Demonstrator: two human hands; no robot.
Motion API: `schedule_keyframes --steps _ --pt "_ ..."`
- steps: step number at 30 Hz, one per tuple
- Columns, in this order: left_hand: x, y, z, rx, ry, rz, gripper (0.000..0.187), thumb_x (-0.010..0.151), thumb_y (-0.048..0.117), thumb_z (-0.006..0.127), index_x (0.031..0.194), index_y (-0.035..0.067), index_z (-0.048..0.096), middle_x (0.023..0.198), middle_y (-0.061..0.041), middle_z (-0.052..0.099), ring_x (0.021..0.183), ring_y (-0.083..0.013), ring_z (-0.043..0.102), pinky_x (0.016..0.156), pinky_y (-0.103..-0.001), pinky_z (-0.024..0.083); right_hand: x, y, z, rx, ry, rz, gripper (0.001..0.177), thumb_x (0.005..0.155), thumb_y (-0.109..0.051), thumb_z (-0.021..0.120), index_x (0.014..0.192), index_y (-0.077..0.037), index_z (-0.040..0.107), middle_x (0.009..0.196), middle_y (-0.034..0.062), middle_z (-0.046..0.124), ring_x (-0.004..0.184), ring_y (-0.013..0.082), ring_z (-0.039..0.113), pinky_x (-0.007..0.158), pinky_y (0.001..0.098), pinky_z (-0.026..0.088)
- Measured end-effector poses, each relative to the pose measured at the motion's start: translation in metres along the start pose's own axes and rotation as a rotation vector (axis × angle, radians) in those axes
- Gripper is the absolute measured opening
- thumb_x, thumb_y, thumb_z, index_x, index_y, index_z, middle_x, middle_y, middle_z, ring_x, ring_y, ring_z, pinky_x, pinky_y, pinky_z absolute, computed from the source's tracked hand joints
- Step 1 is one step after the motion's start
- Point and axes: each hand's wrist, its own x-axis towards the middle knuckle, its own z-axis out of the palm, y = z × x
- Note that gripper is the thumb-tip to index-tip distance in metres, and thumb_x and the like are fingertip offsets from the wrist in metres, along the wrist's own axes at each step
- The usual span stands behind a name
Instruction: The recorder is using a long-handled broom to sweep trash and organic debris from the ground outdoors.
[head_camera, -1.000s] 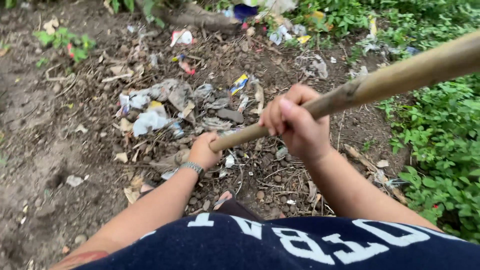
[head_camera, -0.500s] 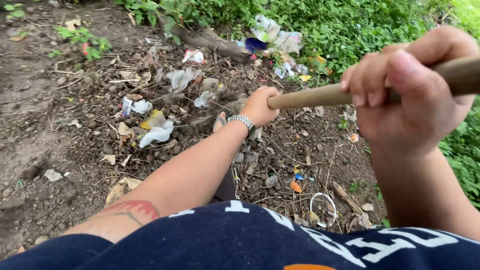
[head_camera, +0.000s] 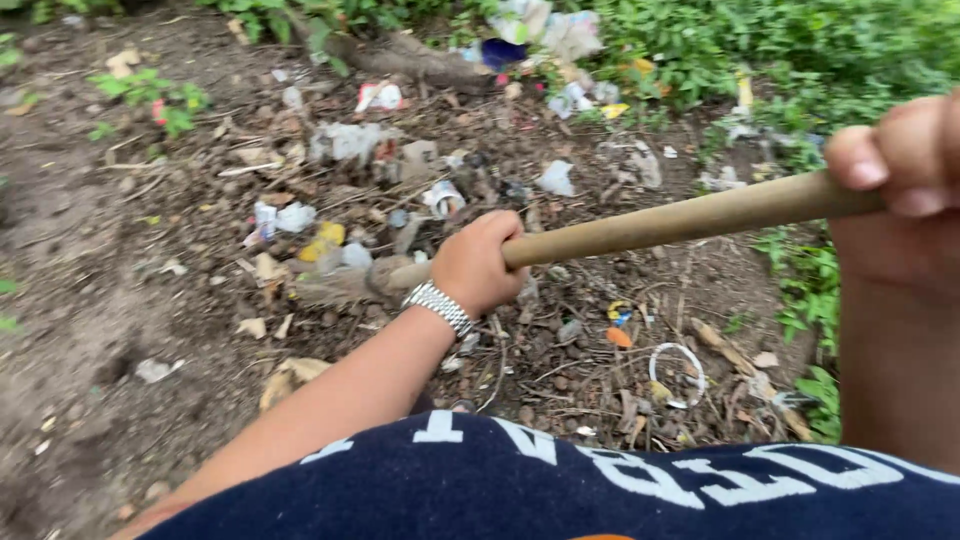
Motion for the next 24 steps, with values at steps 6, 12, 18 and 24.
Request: schedule_keyframes --steps 6,12,18,24 --pt "-0.092 -0.131 -0.123 0.225 0.143 -0.332 0.025 0.069 0.011 0.077 0.088 0.012 0.06 0.091 -0.01 0.066 0.092 -0.038 0.065 0.075 -0.049 0.052 0.087 0.19 0.232 0.145 -0.124 0.039 0.026 0.11 -0.017 0.051 0.084 -0.011 0.051 0.054 0.0033 0.043 0.048 0.018 0.048 0.067 0.0424 0.053" --pt "-0.129 -0.311 -0.161 0.332 -0.048 -0.773 0.029 0.068 0.017 0.084 0.094 0.019 0.072 0.111 -0.013 0.063 0.103 -0.0354 0.063 0.09 -0.045 0.052 0.098 0.318 0.37 0.0 -0.189 0.214 0.018 0.098 -0.005 0.062 0.081 -0.006 0.055 0.073 0.009 0.064 0.071 0.0199 0.066 0.084 0.045 0.063" --pt "-0.068 -0.35 -0.123 0.143 -0.094 -0.561 0.012 0.078 0.01 0.074 0.087 0.018 0.073 0.1 -0.012 0.071 0.1 -0.0326 0.068 0.09 -0.042 0.053 0.133 0.303 0.355 -0.158 -0.144 0.217 0.021 0.1 -0.009 0.064 0.082 -0.007 0.054 0.071 0.0073 0.058 0.07 0.0215 0.06 0.092 0.0452 0.058" --pt "-0.036 -0.286 -0.182 0.081 0.02 -0.645 0.027 0.067 0.015 0.083 0.088 0.011 0.066 0.097 -0.013 0.068 0.095 -0.0347 0.067 0.083 -0.043 0.054 0.169 0.328 0.352 -0.093 -0.01 0.196 0.025 0.1 -0.01 0.062 0.08 -0.008 0.047 0.069 0.0078 0.054 0.067 0.0211 0.056 0.087 0.044 0.055"
